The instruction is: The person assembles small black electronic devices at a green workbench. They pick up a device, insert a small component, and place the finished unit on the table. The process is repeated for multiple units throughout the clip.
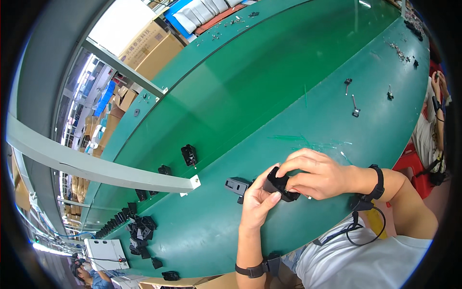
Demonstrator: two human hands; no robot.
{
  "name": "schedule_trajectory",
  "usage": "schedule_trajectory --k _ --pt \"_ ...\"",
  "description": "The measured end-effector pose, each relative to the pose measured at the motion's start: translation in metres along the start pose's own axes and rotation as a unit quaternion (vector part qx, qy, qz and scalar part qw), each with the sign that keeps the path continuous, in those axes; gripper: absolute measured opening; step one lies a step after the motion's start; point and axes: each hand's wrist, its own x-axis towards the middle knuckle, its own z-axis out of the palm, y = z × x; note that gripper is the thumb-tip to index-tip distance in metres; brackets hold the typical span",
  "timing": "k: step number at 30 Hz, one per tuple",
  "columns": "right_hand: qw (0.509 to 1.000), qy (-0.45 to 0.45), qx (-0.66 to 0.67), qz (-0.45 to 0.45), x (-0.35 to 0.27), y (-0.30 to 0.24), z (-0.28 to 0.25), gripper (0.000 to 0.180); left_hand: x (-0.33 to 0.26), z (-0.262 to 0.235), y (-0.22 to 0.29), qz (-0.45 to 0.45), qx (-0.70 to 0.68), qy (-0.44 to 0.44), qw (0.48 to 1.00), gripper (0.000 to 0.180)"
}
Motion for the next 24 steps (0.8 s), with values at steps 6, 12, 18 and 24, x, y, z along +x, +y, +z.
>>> schedule_trajectory --k 6,12,18,24 --pt "0.994 -0.017 0.078 0.073 -0.001 0.0 0.005 0.013 -0.002 -0.001 -0.004 -0.003 0.02 0.034 0.999 0.064" --pt "0.969 -0.063 0.209 0.115 0.002 0.001 -0.003 0.027 -0.002 0.006 0.004 0.022 -0.001 0.064 0.998 0.061" --pt "0.956 -0.049 0.225 0.18 -0.004 0.005 0.007 0.023 0.002 0.016 -0.001 0.021 0.079 0.127 0.988 0.058" --pt "0.826 -0.059 0.478 0.293 -0.009 0.015 0.019 0.02 -0.003 0.022 0.004 0.05 0.339 0.187 0.921 0.05"
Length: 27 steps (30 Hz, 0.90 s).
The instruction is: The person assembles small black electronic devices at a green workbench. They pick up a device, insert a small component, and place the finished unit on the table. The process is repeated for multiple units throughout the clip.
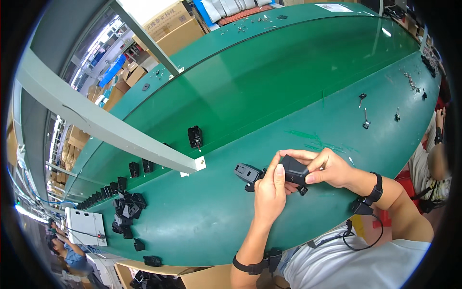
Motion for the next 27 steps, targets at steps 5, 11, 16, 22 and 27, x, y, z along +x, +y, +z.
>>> schedule_trajectory --k 5,11,16,22,27 --pt "0.963 0.045 0.233 0.131 -0.012 0.023 0.007 0.023 0.0 0.002 -0.005 0.036 0.105 0.035 0.993 0.049" --pt "0.935 0.024 -0.335 -0.117 0.038 -0.024 -0.003 0.026 0.004 -0.019 -0.003 0.197 0.222 0.214 0.931 0.043" --pt "0.701 -0.016 -0.708 -0.081 0.112 -0.027 -0.088 0.028 0.005 -0.036 0.008 0.096 0.388 0.148 0.905 0.088" --pt "0.681 0.004 -0.732 0.018 0.156 0.009 -0.122 0.031 0.005 -0.043 -0.012 -0.017 0.441 0.011 0.897 0.099" --pt "0.679 -0.006 -0.73 -0.074 0.105 -0.027 -0.118 0.046 0.003 -0.033 -0.017 0.019 0.43 0.001 0.902 0.075"
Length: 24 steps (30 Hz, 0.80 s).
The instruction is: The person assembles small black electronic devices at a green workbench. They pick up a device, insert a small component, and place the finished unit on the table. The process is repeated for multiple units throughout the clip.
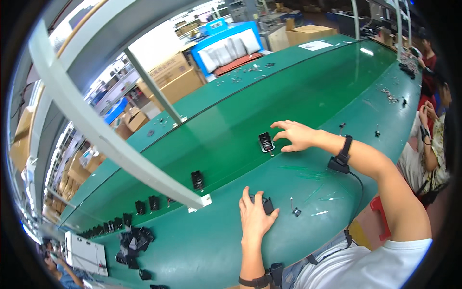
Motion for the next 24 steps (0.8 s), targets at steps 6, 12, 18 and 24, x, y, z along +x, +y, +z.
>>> schedule_trajectory --k 6,12,18,24 --pt "0.975 -0.023 -0.021 0.22 -0.135 0.061 -0.078 0.039 -0.007 0.0 0.012 0.015 0.02 0.057 0.998 0.052" --pt "0.913 0.037 0.101 0.394 -0.188 0.087 -0.069 0.049 -0.003 -0.005 0.021 0.019 0.014 0.091 0.996 0.051" --pt "0.92 0.013 0.084 0.382 -0.172 0.112 -0.034 0.033 0.004 -0.001 0.007 0.088 -0.118 0.079 0.986 0.044" --pt "0.72 0.082 0.586 0.363 -0.123 0.027 -0.023 0.016 -0.001 -0.01 0.008 0.021 -0.142 0.09 0.986 0.065"
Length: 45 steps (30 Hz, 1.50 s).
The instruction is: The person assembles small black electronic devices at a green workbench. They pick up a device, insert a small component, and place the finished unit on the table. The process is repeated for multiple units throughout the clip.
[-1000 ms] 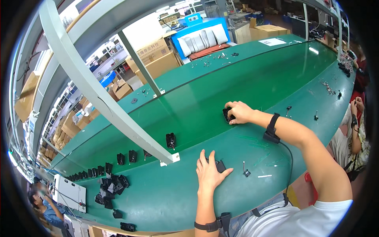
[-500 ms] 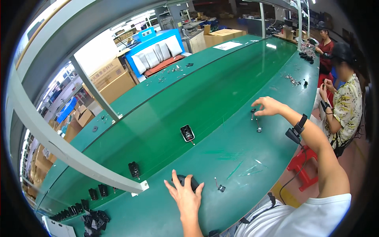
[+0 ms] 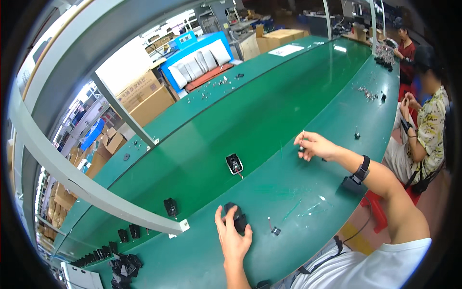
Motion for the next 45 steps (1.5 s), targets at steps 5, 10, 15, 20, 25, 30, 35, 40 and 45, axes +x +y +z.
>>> schedule_trajectory --k 5,10,15,20,25,30,35,40,45 --pt "0.973 -0.12 0.187 0.065 -0.026 0.013 0.067 0.012 0.006 0.0 -0.005 -0.035 -0.001 0.031 0.999 0.074" --pt "0.956 -0.208 0.198 0.067 -0.037 0.007 0.102 0.012 0.01 -0.025 -0.016 -0.088 -0.105 0.094 0.986 0.057" --pt "0.97 -0.187 0.15 0.026 -0.045 0.013 0.114 0.007 0.009 -0.008 -0.017 0.0 -0.265 0.063 0.962 0.05" --pt "0.974 -0.202 0.107 0.004 -0.054 0.012 0.119 0.007 0.007 0.019 0.006 -0.005 -0.25 -0.049 0.967 0.065" --pt "0.974 -0.188 0.012 -0.122 -0.06 0.026 0.12 0.01 0.002 0.036 0.004 -0.016 -0.317 -0.174 0.932 0.073" --pt "0.963 -0.221 -0.037 -0.149 -0.066 0.02 0.121 0.011 0.001 0.036 0.004 -0.074 -0.488 -0.221 0.841 0.079" --pt "0.954 -0.227 -0.022 -0.194 -0.077 0.023 0.125 0.011 0.002 0.031 0.002 -0.059 -0.54 -0.256 0.799 0.074" --pt "0.951 -0.154 -0.046 -0.266 -0.077 0.01 0.122 0.007 0.006 0.022 -0.002 -0.087 -0.556 -0.307 0.767 0.061" --pt "0.902 -0.154 -0.145 -0.376 -0.077 0.014 0.125 0.011 0.004 0.023 0.003 -0.04 -0.537 -0.316 0.781 0.062"
